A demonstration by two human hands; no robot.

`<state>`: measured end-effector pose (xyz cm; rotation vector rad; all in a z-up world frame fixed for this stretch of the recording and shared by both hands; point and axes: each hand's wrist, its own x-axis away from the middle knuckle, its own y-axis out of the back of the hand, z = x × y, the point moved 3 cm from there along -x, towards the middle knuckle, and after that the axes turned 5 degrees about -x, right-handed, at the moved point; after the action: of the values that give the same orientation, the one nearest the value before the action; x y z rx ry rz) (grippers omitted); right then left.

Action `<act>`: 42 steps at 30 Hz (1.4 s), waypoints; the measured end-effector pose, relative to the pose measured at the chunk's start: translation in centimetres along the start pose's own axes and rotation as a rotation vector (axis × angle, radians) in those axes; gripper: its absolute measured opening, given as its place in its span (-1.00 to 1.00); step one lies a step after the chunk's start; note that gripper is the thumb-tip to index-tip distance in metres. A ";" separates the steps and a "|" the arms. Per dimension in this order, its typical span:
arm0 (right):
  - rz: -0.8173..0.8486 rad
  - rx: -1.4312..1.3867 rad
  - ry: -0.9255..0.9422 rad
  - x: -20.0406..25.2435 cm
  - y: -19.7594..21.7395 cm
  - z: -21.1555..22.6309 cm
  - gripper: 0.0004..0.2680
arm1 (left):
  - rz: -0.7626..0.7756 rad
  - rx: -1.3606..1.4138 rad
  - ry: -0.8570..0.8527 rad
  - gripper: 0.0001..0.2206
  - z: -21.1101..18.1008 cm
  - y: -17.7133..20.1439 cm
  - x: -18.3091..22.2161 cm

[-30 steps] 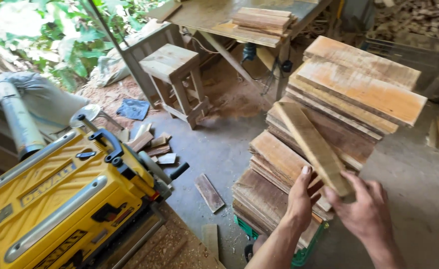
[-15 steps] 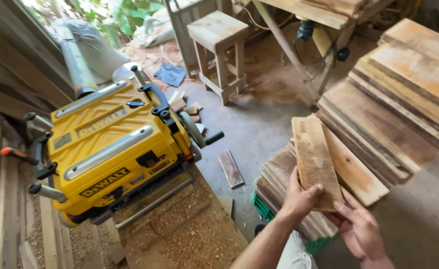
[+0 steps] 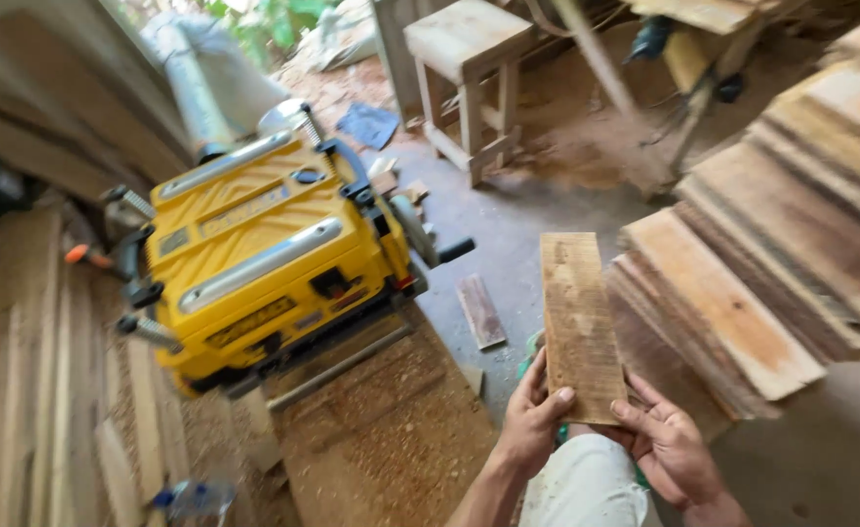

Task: Feeding wooden boards into a thickness planer to smooth and level their surfaces.

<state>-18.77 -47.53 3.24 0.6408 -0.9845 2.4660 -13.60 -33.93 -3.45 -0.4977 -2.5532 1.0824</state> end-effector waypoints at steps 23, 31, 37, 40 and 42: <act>0.096 0.570 -0.262 -6.5 -9.2 -20.9 -0.51 | -0.876 -0.657 0.316 -0.51 -8.1 17.8 12.2; 0.022 0.673 -0.246 -5.8 -13.5 -22.2 -0.49 | -0.928 -0.579 0.435 -0.56 -9.8 18.5 10.9; 0.276 0.833 -0.211 -5.6 -16.3 -27.6 -0.52 | -1.291 -0.651 -0.045 -0.62 -9.0 21.3 15.0; 0.387 0.755 -0.250 -6.3 -17.1 -29.3 -0.50 | -1.423 -0.630 -0.117 -0.63 -10.3 22.2 15.8; 0.369 0.775 -0.243 -6.7 -16.7 -29.3 -0.52 | -1.382 -0.639 -0.049 -0.62 -10.5 22.1 15.8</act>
<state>-12.35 -16.68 -10.53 1.0907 -0.1757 3.1576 -18.98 -6.15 -10.27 1.0582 -2.3275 -0.2182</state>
